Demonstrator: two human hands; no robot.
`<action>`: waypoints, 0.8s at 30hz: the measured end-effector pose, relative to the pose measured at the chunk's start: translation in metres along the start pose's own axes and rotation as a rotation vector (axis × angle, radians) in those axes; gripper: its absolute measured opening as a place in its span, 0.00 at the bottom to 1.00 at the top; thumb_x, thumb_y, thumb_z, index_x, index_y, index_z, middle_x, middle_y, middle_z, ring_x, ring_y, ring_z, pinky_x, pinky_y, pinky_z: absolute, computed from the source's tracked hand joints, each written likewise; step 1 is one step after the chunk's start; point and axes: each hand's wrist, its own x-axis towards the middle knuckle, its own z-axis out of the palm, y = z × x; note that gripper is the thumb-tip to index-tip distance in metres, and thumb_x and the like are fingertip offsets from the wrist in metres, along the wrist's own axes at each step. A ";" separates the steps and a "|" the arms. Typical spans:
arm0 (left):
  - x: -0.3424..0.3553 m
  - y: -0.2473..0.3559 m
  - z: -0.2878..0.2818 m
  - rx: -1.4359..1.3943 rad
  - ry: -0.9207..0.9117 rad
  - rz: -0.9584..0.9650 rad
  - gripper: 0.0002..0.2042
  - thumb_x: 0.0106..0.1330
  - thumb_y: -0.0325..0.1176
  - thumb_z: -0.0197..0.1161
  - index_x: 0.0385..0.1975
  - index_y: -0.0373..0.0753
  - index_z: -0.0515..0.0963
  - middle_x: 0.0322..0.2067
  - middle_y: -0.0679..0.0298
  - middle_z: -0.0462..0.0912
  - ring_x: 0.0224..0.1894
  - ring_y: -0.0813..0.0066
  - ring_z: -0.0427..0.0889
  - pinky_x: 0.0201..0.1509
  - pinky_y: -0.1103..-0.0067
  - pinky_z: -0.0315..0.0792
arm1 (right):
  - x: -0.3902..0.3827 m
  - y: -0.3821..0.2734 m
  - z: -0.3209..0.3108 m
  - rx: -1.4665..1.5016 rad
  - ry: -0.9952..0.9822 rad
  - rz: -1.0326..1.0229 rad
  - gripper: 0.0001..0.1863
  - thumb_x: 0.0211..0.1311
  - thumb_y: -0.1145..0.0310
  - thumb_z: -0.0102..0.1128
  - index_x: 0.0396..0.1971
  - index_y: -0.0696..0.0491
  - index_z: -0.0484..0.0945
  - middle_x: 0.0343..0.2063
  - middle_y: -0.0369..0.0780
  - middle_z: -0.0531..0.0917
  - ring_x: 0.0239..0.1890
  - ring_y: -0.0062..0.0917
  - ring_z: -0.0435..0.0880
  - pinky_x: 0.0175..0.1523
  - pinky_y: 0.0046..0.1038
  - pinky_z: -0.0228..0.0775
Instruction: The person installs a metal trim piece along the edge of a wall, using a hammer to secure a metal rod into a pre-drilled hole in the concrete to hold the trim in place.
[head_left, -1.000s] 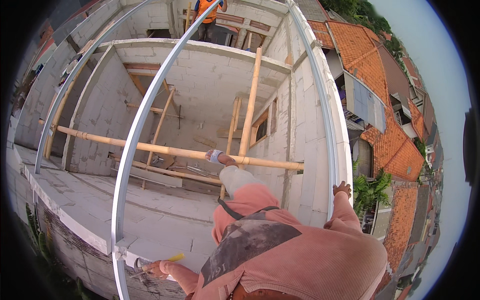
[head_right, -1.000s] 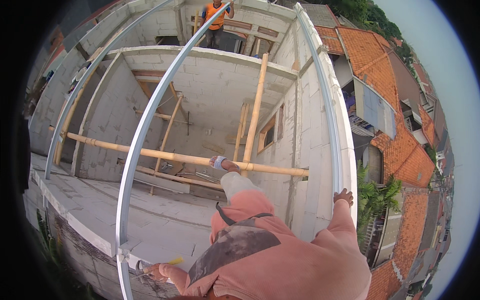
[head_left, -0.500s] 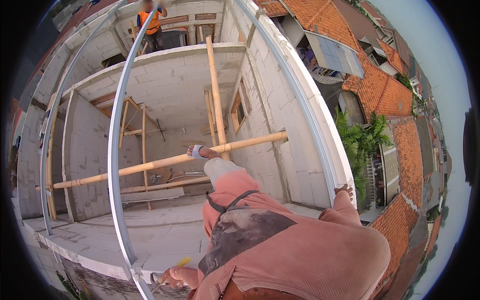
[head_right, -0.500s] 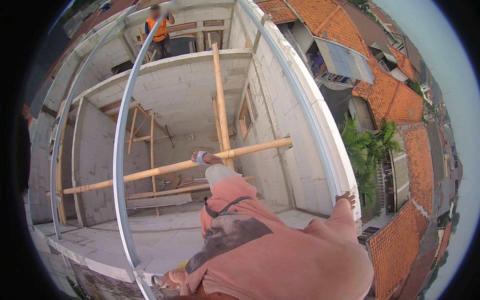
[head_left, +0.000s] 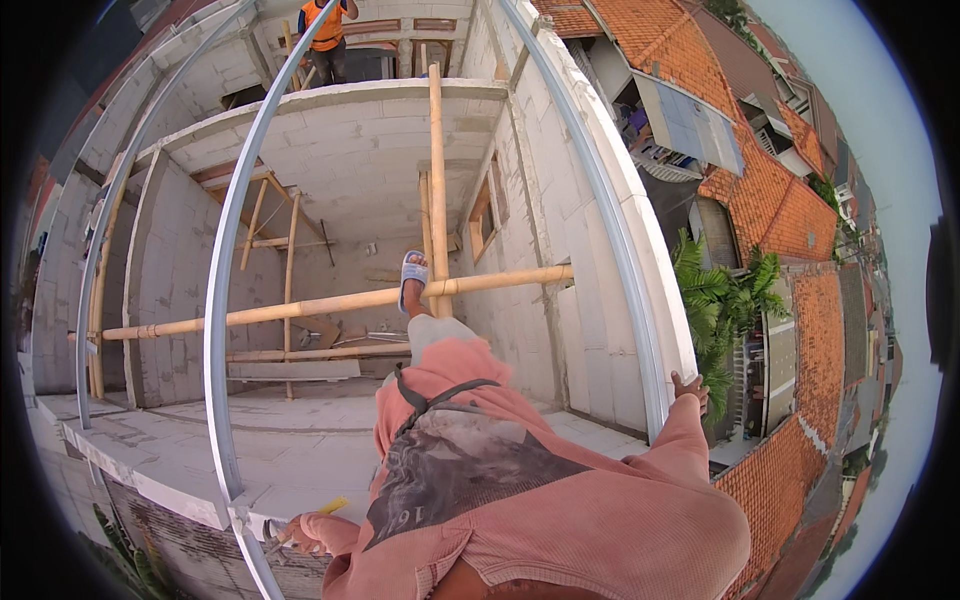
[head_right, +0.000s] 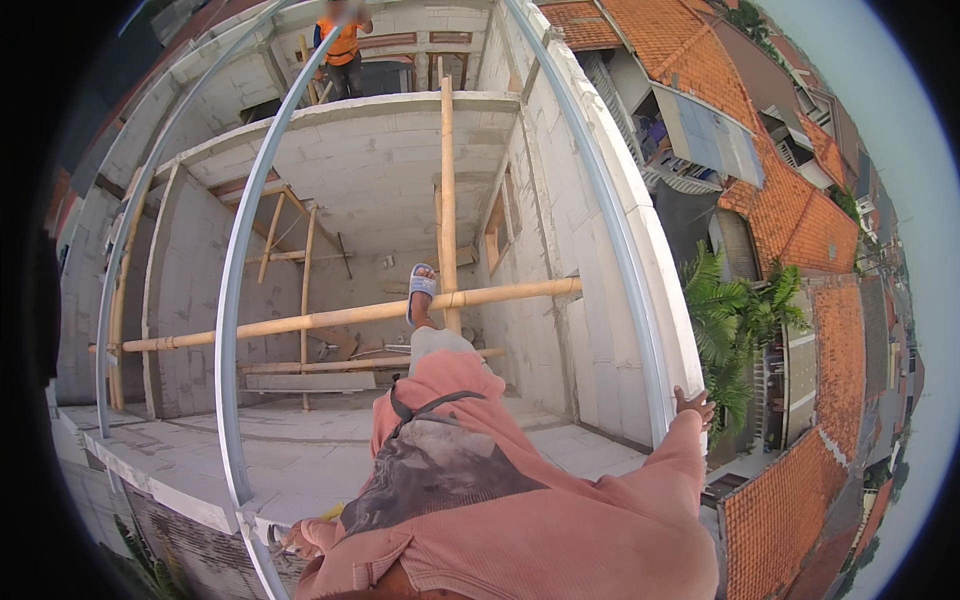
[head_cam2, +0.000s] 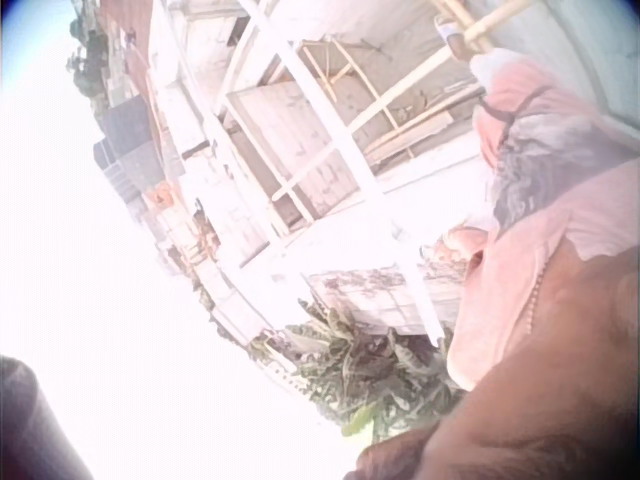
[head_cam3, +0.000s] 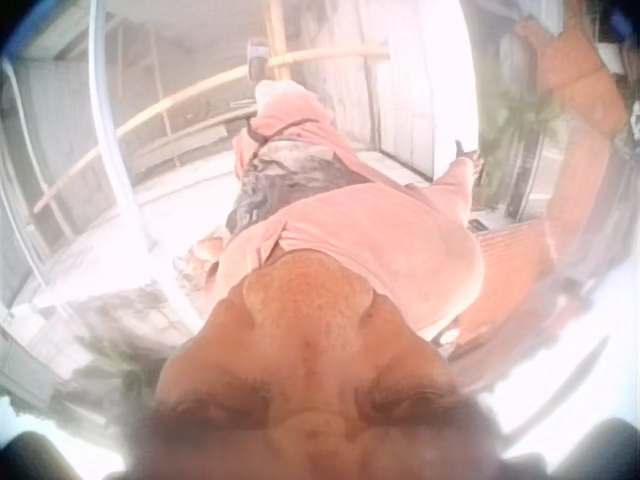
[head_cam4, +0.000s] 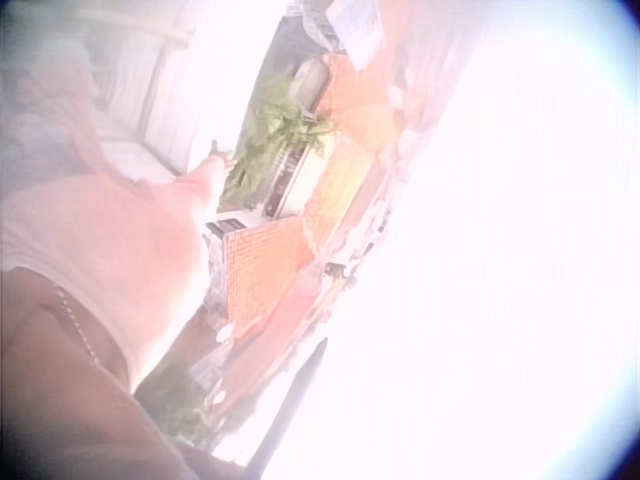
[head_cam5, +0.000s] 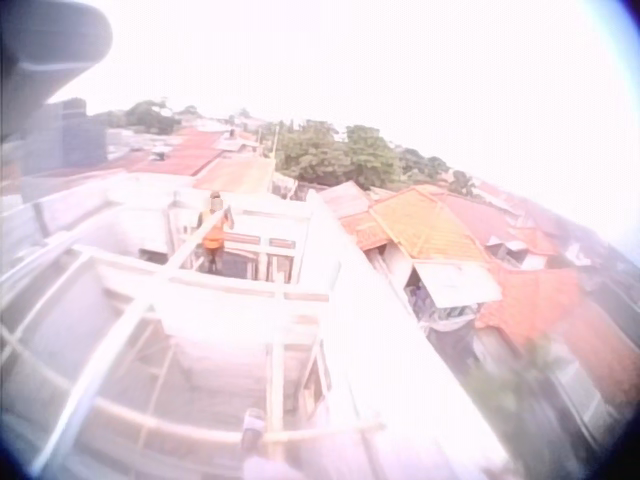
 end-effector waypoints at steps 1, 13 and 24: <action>-0.002 -0.001 -0.001 -0.003 -0.002 -0.006 0.29 0.70 0.59 0.43 0.61 0.45 0.72 0.58 0.66 0.74 0.61 0.66 0.72 0.64 0.64 0.60 | 0.016 0.002 0.004 0.024 -0.041 0.012 0.54 0.48 0.24 0.56 0.73 0.30 0.49 0.75 0.41 0.47 0.77 0.37 0.44 0.76 0.50 0.38; 0.005 -0.014 -0.023 -0.087 0.000 -0.077 0.29 0.69 0.58 0.46 0.60 0.45 0.72 0.57 0.64 0.75 0.59 0.65 0.73 0.63 0.64 0.62 | 0.098 0.008 0.076 -0.062 -0.211 -0.321 0.56 0.53 0.30 0.57 0.75 0.44 0.45 0.71 0.54 0.53 0.70 0.50 0.60 0.71 0.46 0.57; 0.002 -0.024 -0.024 -0.108 -0.016 -0.135 0.28 0.68 0.58 0.49 0.59 0.44 0.73 0.56 0.63 0.76 0.58 0.64 0.74 0.61 0.64 0.64 | 0.087 0.006 0.037 0.097 -0.267 -0.179 0.58 0.50 0.32 0.62 0.74 0.49 0.48 0.70 0.52 0.59 0.70 0.48 0.60 0.72 0.44 0.55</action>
